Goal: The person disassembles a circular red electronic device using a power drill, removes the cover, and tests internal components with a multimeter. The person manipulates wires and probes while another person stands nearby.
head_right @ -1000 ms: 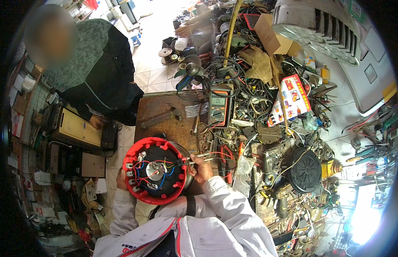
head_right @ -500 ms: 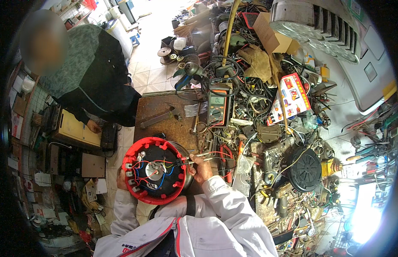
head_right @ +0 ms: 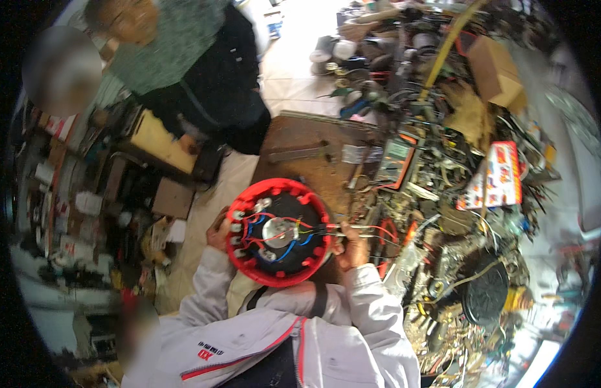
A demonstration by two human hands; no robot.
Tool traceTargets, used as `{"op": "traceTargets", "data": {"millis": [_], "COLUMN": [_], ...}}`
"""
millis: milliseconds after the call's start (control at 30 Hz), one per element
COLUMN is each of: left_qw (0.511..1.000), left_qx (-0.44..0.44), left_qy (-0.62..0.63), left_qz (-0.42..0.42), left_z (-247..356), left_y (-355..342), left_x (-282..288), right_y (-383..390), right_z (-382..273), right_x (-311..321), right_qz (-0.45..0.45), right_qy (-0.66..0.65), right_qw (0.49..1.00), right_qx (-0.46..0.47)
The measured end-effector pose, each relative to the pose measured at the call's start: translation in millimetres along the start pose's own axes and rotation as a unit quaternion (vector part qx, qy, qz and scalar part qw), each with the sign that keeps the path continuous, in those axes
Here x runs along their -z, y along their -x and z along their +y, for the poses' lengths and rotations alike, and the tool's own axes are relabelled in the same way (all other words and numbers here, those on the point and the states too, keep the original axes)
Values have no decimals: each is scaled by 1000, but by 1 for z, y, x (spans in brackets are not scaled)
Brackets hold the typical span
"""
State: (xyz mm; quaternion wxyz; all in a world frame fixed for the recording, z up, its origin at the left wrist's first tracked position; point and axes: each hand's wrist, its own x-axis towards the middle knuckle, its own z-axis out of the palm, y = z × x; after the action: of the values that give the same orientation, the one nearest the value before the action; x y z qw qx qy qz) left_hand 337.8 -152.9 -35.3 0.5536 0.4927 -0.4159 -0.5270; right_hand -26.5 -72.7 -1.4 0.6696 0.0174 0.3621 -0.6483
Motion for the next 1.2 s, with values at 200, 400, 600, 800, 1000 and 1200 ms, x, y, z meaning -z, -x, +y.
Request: {"op": "traceTargets", "data": {"millis": [200,400,600,800,1000,1200], "left_qw": [998,998,992,993,993,988], "left_qx": [46,1,19,36,23,-8], "left_qy": [36,1,68,31,-73,-124], "left_qz": [28,63,107,106,93,88], "left_z": [9,19,14,34,53,53], "left_y": [29,41,48,53,88,101], "left_x": [-17,-37,-34,-45,-55,-59], "right_y": [-1,0,2,1,3,3], "right_z": [3,-1,-2,-2,2,2], "right_x": [2,3,-4,4,-3,5], "right_qz": [-3,-18,14,-11,32,6], "right_qy": [-26,-11,-14,-5,-1,-8], "right_qw": [1000,1000,1000,1000,999,1000], "right_qx": [-5,-7,-7,1,1,-1]}}
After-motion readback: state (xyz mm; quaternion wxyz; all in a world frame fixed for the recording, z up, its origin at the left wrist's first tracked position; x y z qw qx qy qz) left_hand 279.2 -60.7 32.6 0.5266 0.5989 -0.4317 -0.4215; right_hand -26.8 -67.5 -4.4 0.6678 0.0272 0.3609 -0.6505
